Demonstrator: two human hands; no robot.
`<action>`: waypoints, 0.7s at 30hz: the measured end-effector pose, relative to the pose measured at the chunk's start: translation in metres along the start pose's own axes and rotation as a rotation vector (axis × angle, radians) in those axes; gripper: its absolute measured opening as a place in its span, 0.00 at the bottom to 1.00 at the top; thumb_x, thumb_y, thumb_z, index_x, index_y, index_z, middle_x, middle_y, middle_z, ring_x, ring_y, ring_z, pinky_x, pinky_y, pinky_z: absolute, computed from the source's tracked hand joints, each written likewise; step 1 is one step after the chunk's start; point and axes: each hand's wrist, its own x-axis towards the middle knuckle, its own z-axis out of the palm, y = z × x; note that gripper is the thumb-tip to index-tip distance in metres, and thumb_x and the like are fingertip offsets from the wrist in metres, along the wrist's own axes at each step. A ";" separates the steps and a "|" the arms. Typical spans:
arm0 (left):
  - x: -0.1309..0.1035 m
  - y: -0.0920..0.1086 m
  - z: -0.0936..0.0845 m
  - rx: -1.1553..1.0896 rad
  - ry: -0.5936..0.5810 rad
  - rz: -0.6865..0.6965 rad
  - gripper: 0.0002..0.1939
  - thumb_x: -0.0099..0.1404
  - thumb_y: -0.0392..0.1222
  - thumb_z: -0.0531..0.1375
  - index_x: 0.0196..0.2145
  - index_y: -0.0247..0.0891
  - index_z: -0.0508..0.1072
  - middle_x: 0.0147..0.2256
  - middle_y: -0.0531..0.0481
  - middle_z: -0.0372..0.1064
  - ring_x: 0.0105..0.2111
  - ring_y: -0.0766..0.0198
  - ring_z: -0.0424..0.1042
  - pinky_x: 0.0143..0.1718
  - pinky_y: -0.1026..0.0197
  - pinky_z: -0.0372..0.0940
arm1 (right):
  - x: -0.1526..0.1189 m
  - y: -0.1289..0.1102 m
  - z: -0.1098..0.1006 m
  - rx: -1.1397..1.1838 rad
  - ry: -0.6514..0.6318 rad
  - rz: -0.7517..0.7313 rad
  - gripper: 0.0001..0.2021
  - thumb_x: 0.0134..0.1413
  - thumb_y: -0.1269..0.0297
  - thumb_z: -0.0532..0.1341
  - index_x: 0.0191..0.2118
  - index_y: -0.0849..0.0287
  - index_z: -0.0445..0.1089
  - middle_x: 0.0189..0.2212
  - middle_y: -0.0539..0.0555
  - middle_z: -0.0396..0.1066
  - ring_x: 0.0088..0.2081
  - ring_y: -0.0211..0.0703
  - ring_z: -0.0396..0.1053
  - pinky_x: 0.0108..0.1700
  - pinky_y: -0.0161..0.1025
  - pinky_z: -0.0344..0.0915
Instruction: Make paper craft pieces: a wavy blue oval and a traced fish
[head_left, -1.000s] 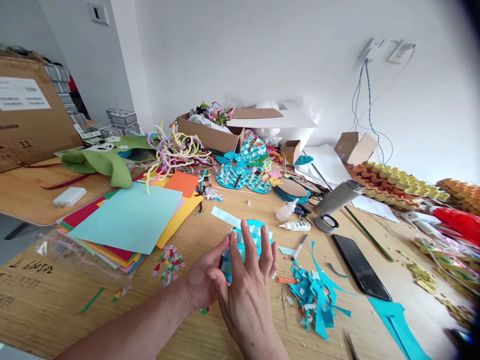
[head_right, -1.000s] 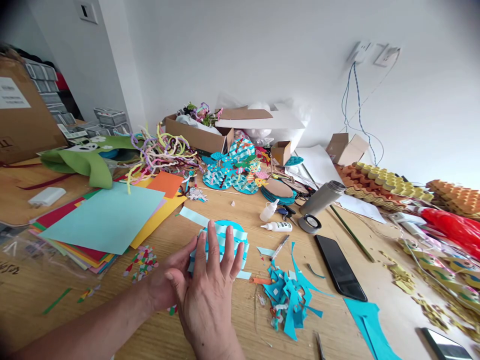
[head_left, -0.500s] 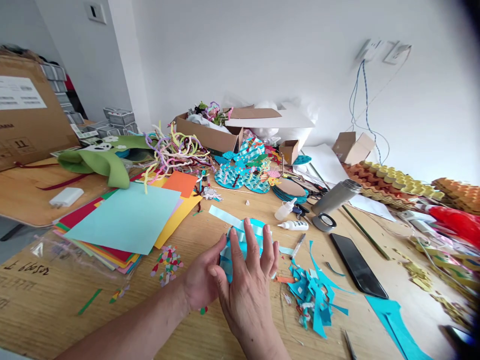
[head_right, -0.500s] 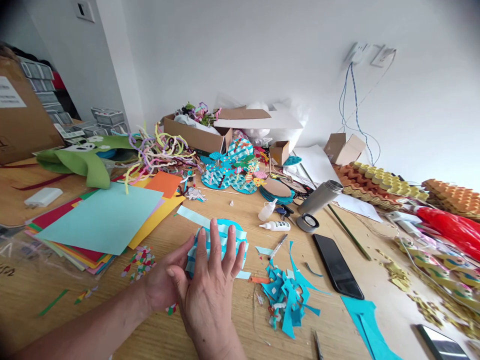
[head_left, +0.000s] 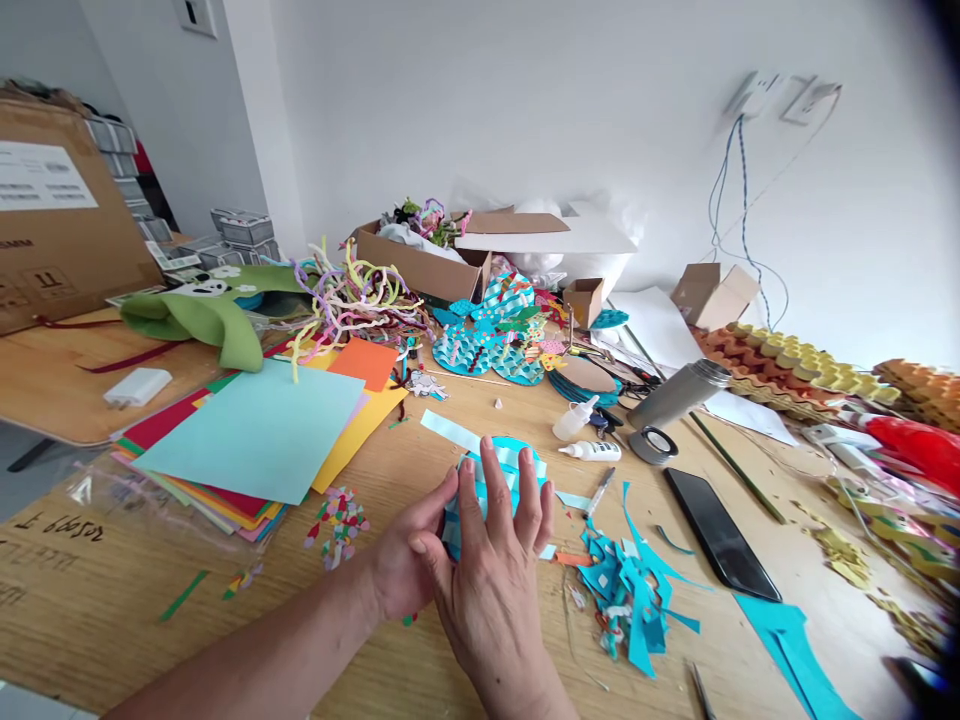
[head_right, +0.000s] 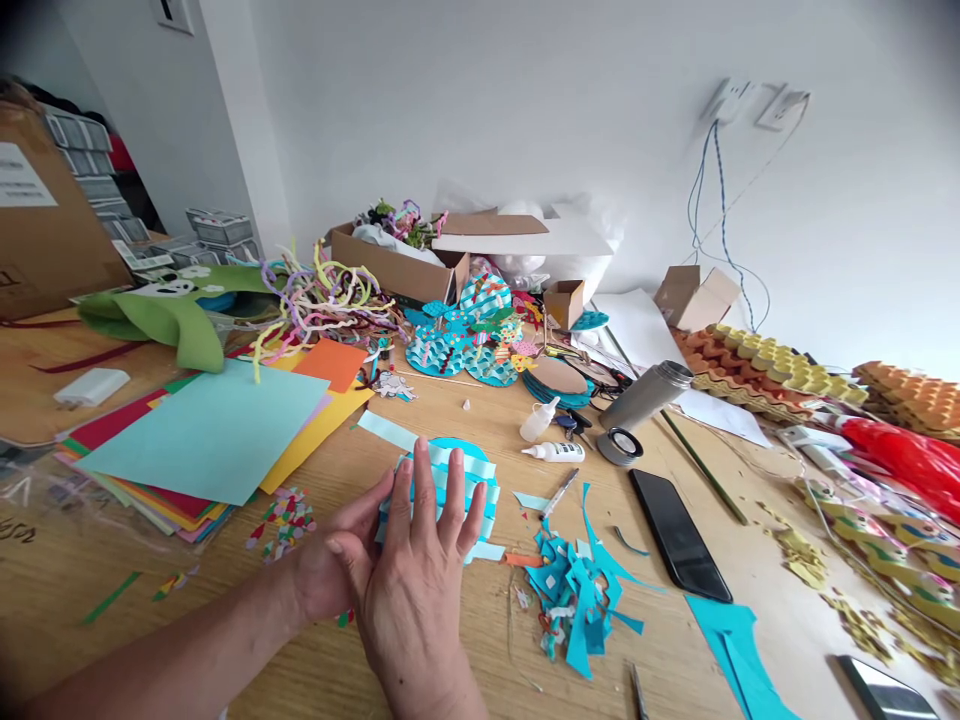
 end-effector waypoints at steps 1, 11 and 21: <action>0.000 0.000 0.000 0.006 -0.003 0.001 0.27 0.69 0.55 0.43 0.60 0.43 0.62 0.56 0.49 0.65 0.63 0.56 0.52 0.63 0.54 0.41 | 0.000 0.000 0.000 -0.003 -0.004 -0.001 0.28 0.59 0.47 0.52 0.57 0.62 0.62 0.61 0.62 0.56 0.66 0.65 0.36 0.60 0.67 0.42; 0.001 -0.002 -0.003 0.027 -0.018 0.009 0.26 0.69 0.55 0.43 0.57 0.43 0.65 0.56 0.50 0.64 0.64 0.58 0.47 0.63 0.55 0.40 | 0.001 0.000 -0.001 -0.023 -0.011 -0.004 0.27 0.60 0.47 0.51 0.55 0.64 0.64 0.61 0.61 0.56 0.65 0.65 0.38 0.60 0.65 0.43; 0.000 -0.001 -0.003 0.031 -0.034 0.024 0.26 0.69 0.54 0.43 0.58 0.44 0.64 0.58 0.51 0.63 0.65 0.58 0.45 0.63 0.55 0.40 | 0.001 0.000 0.001 -0.017 0.009 -0.015 0.27 0.59 0.47 0.52 0.55 0.63 0.63 0.61 0.61 0.56 0.66 0.64 0.38 0.60 0.65 0.43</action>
